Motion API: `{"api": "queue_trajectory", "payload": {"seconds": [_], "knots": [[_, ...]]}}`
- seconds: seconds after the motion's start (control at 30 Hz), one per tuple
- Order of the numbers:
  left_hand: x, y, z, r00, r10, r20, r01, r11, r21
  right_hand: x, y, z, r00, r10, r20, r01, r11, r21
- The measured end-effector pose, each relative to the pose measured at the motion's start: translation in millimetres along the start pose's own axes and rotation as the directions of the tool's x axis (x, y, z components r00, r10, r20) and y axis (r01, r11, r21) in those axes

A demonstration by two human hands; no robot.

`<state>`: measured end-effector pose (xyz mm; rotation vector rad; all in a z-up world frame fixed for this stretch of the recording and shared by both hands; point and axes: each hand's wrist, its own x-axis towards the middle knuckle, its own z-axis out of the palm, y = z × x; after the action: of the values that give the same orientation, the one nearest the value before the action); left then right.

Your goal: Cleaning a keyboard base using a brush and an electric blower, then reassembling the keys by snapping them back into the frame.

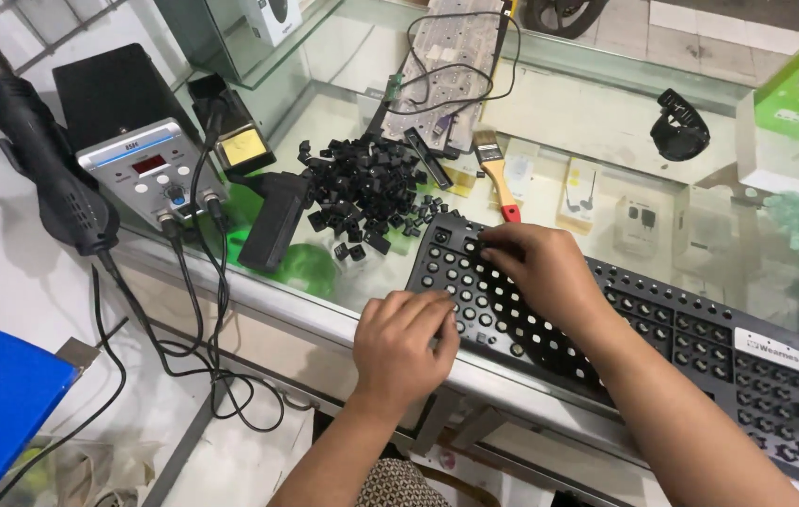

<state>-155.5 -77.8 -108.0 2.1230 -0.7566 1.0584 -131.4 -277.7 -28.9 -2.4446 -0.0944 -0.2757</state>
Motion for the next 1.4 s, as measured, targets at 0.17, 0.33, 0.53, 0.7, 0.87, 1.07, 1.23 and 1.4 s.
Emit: {"api": "queue_trajectory", "payload": {"seconds": [0.17, 0.33, 0.53, 0.7, 0.87, 1.07, 1.23, 1.4], "knots": [[1.6, -2.2, -1.6, 0.999, 0.039, -0.012, -0.04, 0.998, -0.041, 5.2, 15.1, 13.8, 0.992, -0.118, -0.055, 0.119, 0.993, 0.015], [16.5, 6.0, -23.5, 0.993, 0.069, 0.092, -0.062, 0.995, -0.082, 5.4, 26.7, 23.3, 0.949, -0.312, -0.047, 0.309, 0.95, -0.052], [17.4, 6.9, -25.0, 0.994, 0.057, 0.098, -0.049, 0.996, -0.077, 2.0, 18.8, 26.0, 0.882, -0.438, -0.174, 0.424, 0.899, -0.114], [17.5, 6.7, -24.9, 0.994, 0.051, 0.095, -0.043, 0.996, -0.082, 2.2, 21.8, 27.2, 0.908, -0.397, -0.136, 0.387, 0.917, -0.096], [19.1, 6.7, -25.3, 0.995, 0.057, 0.085, -0.05, 0.995, -0.083, 1.7, 19.3, 28.0, 0.866, -0.487, -0.113, 0.462, 0.866, -0.194], [16.7, 8.0, -24.4, 0.994, 0.049, 0.094, -0.042, 0.996, -0.073, 1.6, 11.9, 24.9, 0.871, -0.49, -0.037, 0.472, 0.856, -0.208], [10.8, 7.1, -19.3, 0.994, 0.024, 0.103, -0.016, 0.997, -0.079, -2.5, 13.0, 22.6, 0.876, -0.481, -0.042, 0.463, 0.861, -0.209], [16.3, -18.5, -44.7, 0.9, -0.382, 0.209, 0.435, 0.806, -0.402, -7.8, 13.1, -28.3, 0.98, -0.197, 0.018, 0.197, 0.969, -0.151]]}}
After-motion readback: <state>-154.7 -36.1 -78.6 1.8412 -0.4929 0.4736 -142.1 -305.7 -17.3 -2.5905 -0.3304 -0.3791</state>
